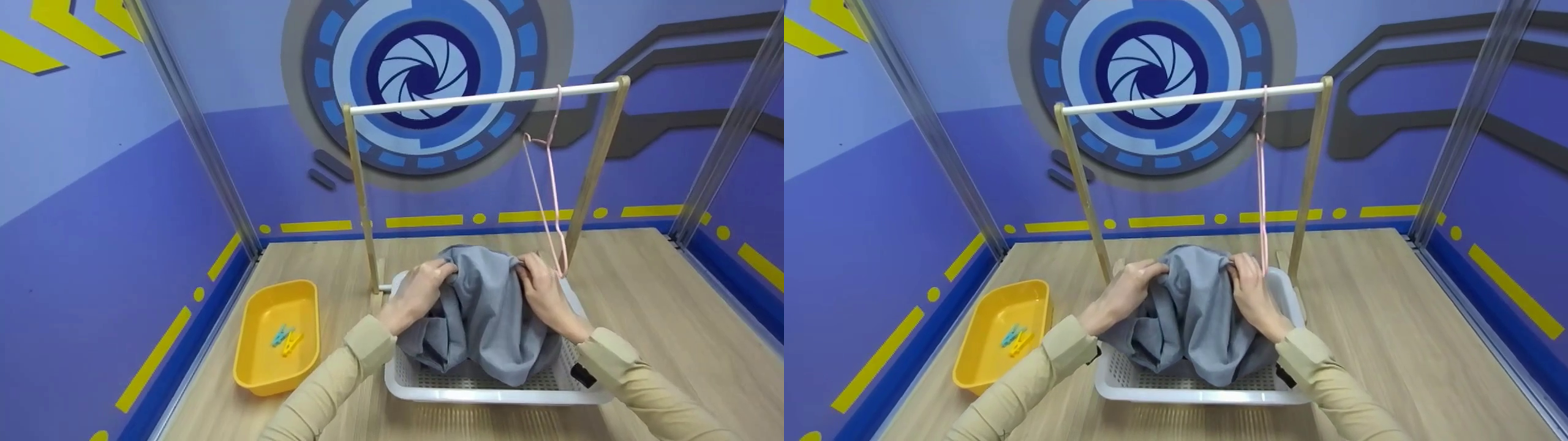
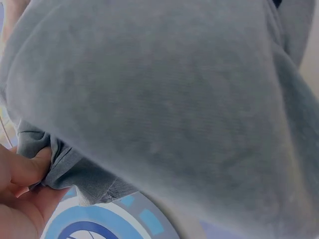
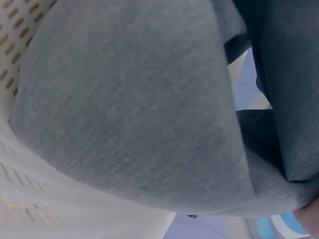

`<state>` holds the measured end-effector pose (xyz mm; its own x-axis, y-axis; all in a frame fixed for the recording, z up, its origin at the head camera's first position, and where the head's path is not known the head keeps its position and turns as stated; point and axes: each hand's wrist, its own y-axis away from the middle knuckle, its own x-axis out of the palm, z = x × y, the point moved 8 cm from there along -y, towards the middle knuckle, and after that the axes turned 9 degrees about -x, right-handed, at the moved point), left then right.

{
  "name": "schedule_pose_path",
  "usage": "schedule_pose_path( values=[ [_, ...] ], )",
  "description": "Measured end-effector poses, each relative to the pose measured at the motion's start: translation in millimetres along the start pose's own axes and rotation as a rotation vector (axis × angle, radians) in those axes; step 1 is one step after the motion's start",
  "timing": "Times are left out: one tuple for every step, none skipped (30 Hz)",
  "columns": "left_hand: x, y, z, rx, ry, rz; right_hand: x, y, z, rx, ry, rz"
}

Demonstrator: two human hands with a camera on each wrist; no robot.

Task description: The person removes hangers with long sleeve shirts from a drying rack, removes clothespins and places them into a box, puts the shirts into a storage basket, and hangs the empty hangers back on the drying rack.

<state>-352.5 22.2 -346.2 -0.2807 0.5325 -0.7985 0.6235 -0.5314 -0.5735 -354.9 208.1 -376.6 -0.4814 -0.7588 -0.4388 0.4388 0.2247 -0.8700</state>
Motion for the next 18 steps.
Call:
schedule_pose_path(
  values=[
    [0.4, -0.1, -2.1, 0.007, -0.006, 0.007, 0, -0.7, 2, -0.003, 0.0, 0.007],
    [0.9, -0.3, -3.9, 0.01, -0.016, 0.013, 0, -1.3, 3, -0.005, 0.003, 0.013],
    [1.5, -0.3, -5.6, 0.012, -0.025, 0.021, 0, -1.8, 4, -0.007, 0.003, 0.02],
    [2.1, -0.2, -7.0, 0.013, -0.033, 0.027, -1, -2.4, 6, -0.011, 0.001, 0.027],
    [2.8, -0.1, -8.4, 0.013, -0.046, 0.034, -1, -3.0, 8, -0.015, 0.002, 0.035],
    [4.0, 0.4, -9.6, 0.016, -0.055, 0.042, -1, -3.1, 9, -0.018, 0.0, 0.046],
    [5.2, 0.9, -11.3, 0.024, -0.058, 0.049, 0, -3.2, 10, -0.023, -0.001, 0.059],
    [6.2, 1.4, -13.0, 0.034, -0.058, 0.055, 0, -3.1, 12, -0.027, -0.003, 0.072],
    [7.5, 2.0, -14.9, 0.048, -0.051, 0.063, 1, -2.9, 13, -0.031, -0.004, 0.087],
    [9.0, 2.6, -16.7, 0.063, -0.042, 0.071, 1, -2.7, 14, -0.034, -0.008, 0.103],
    [10.7, 3.2, -18.3, 0.078, -0.036, 0.08, 2, -2.4, 14, -0.034, -0.016, 0.119],
    [12.6, 4.0, -19.8, 0.093, -0.029, 0.091, 3, -2.0, 15, -0.032, -0.028, 0.137],
    [14.5, 4.8, -21.1, 0.105, -0.024, 0.105, 5, -1.5, 16, -0.029, -0.042, 0.157],
    [17.0, 5.6, -21.5, 0.111, -0.022, 0.124, 7, -0.7, 16, -0.023, -0.054, 0.179],
    [19.7, 6.5, -21.5, 0.11, -0.023, 0.147, 8, 0.2, 16, -0.016, -0.064, 0.201],
    [22.7, 7.6, -20.9, 0.107, -0.039, 0.171, 10, 1.4, 15, -0.009, -0.07, 0.225],
    [25.7, 9.1, -20.2, 0.102, -0.057, 0.199, 13, 2.7, 15, -0.003, -0.075, 0.25],
    [28.7, 10.5, -19.8, 0.098, -0.072, 0.228, 15, 4.2, 14, 0.006, -0.082, 0.279]
  ],
)
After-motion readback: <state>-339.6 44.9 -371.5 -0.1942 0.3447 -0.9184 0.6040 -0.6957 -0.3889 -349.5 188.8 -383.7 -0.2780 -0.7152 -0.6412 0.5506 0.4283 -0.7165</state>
